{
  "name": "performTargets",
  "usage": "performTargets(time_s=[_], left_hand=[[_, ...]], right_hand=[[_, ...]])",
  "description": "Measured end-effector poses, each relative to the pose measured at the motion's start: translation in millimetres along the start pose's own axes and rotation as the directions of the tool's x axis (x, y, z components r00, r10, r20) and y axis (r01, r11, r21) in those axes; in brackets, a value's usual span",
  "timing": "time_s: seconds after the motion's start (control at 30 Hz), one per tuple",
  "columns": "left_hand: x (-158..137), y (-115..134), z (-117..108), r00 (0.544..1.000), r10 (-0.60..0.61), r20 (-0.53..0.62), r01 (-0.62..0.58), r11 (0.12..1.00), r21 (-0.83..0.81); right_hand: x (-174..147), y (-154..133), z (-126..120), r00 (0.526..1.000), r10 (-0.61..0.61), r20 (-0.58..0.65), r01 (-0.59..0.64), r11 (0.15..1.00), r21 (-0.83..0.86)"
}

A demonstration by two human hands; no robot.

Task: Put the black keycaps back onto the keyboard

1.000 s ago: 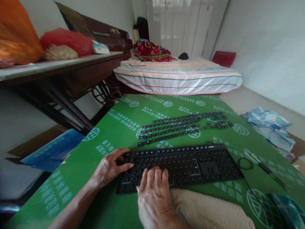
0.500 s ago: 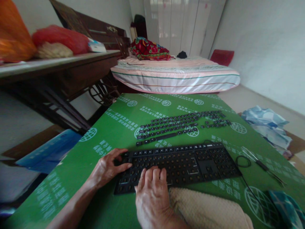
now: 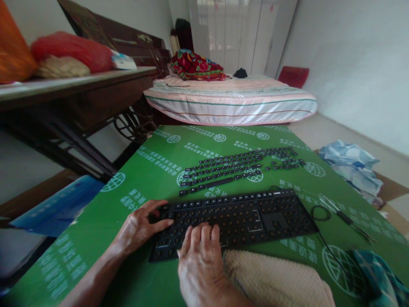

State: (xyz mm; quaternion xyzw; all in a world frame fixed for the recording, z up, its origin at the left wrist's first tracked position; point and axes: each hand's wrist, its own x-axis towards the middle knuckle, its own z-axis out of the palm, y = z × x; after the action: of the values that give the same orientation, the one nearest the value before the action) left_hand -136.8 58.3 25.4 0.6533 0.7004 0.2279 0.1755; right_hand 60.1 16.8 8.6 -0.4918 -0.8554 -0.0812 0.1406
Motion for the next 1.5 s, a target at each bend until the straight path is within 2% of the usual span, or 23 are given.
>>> performTargets(time_s=[0.57, 0.9, 1.5], left_hand=[[1.2, -1.4, -0.4, 0.999, -0.018, 0.031, 0.018, 1.0, 0.014], [1.1, -3.6, -0.2, 0.999, -0.015, 0.035, 0.015, 1.0, 0.003], [2.2, -8.5, 1.6, 1.0, -0.007, 0.025, 0.007, 1.0, 0.019]], right_hand=[[2.0, 1.3, -3.0, 0.997, -0.016, 0.077, 0.014, 1.0, 0.025], [3.5, 1.6, -3.5, 1.0, -0.021, 0.002, 0.021, 1.0, 0.006], [4.8, 2.1, -3.6, 0.998, -0.019, 0.061, 0.018, 1.0, 0.02]])
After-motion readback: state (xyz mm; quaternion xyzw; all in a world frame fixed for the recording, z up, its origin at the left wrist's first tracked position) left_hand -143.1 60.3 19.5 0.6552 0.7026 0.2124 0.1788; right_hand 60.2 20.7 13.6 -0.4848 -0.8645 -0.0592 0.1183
